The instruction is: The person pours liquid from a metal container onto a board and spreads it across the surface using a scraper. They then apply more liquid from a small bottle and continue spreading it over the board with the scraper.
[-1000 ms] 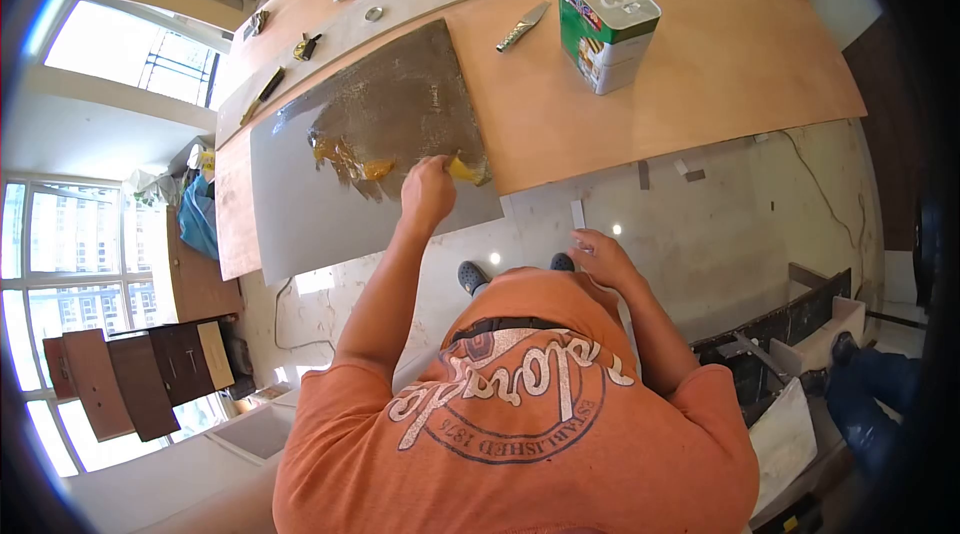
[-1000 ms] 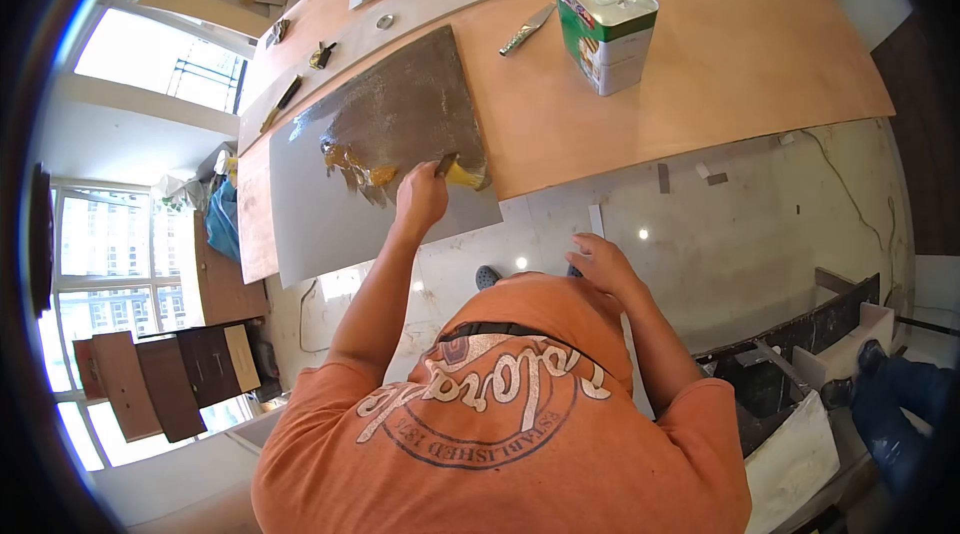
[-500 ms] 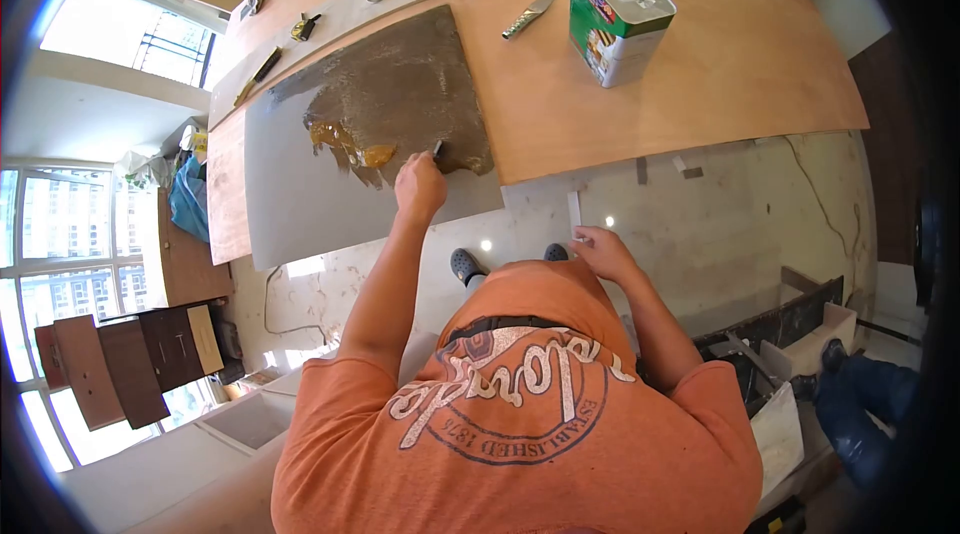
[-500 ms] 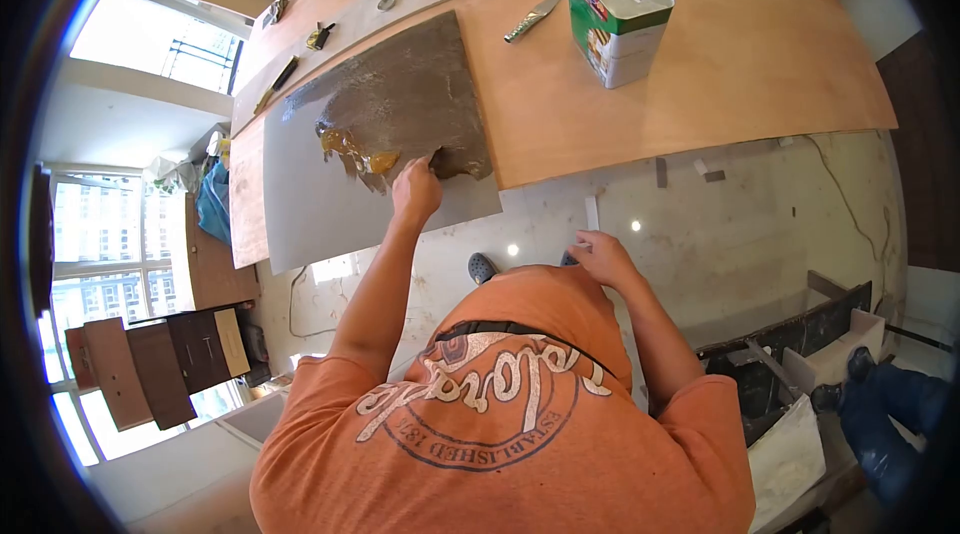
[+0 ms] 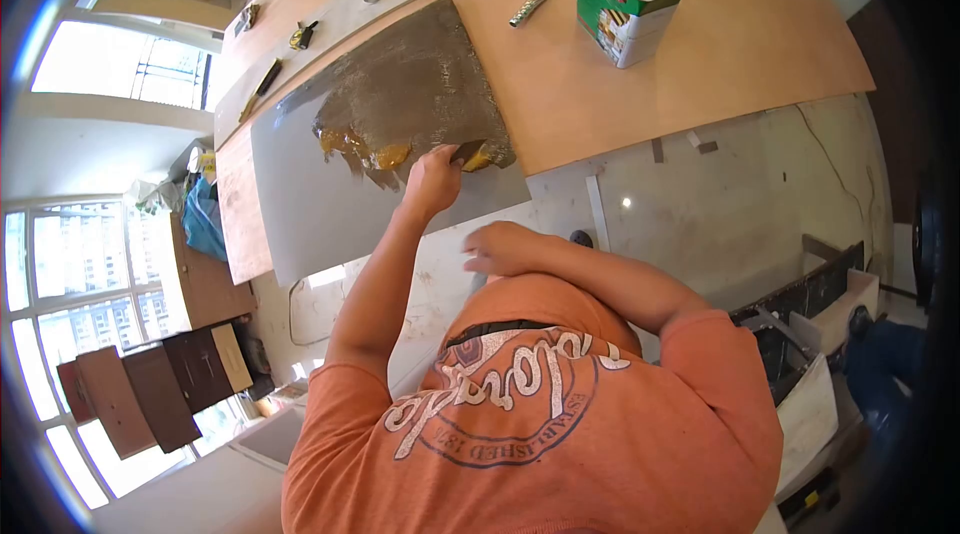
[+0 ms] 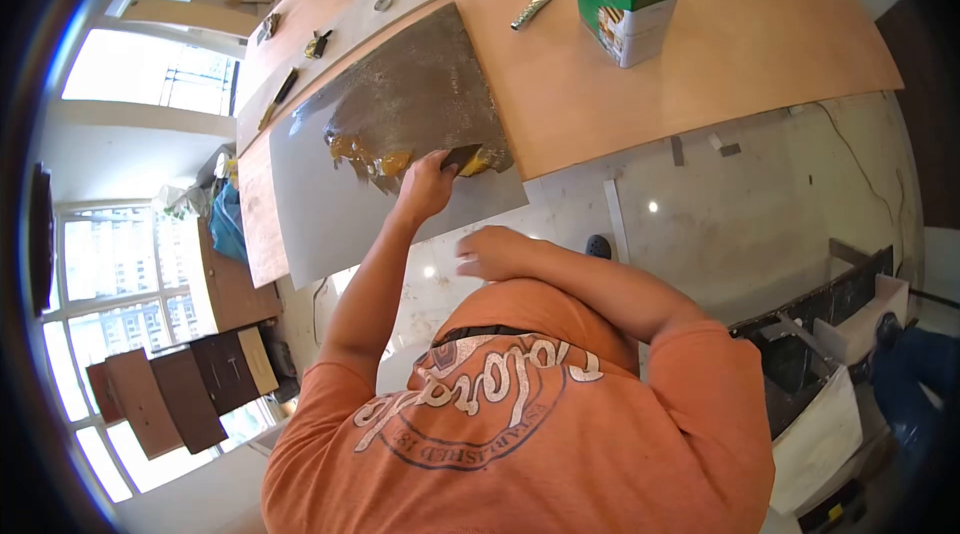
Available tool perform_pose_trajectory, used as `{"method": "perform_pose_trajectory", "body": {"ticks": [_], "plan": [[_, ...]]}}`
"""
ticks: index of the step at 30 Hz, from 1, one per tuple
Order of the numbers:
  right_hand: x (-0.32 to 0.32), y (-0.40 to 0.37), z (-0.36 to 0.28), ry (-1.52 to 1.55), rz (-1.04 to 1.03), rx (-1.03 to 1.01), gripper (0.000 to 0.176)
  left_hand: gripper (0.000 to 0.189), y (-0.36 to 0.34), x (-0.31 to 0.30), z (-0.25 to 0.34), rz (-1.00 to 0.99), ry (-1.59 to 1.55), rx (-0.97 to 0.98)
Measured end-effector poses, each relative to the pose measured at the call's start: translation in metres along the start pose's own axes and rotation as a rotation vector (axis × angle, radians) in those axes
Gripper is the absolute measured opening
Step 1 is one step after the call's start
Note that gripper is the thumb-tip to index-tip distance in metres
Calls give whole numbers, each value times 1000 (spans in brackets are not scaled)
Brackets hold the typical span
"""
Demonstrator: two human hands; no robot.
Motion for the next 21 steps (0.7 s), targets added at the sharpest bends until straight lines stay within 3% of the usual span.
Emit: {"method": "perform_pose_trajectory", "body": {"ticks": [3,6,9,10,13,16,17,18,19,20,21], "plan": [[26,73,-36,-100,49,-209,51,30,10,-22,5,-63,-17,-85],[43,119,-59,-416,151,-149,59,31,20,-38,-10,-9,52,-9],[69,133,-58,-709,78,23,64,30,20,-48,-20,-69,66,38],[72,135,-55,-678,29,52,64,30,21,-48,-27,-76,77,56],[59,128,-54,-409,147,20,52,29,16,-44,-49,-83,88,89],[6,89,-37,113,31,277,34,28,10,-37,-53,-78,83,167],[-18,74,-18,271,156,394,24,27,10,-34,-52,-81,78,174],[-59,60,-4,89,235,511,22,25,9,-31,-51,-82,73,171],[-85,51,28,27,514,474,21,24,8,-28,-51,-76,68,160],[-119,44,51,54,569,695,22,25,5,-25,-52,-90,70,147],[-152,46,82,-123,745,611,20,26,3,-24,-51,-99,77,133]]}}
Point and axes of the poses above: each hand's wrist, its own y-axis towards the middle knuckle, its own x-axis out of the palm, z = x × y, the point moved 5 cm from there along y, towards the middle knuckle, and after that the axes turned 12 degrees about -y, right-handed, at the moved point
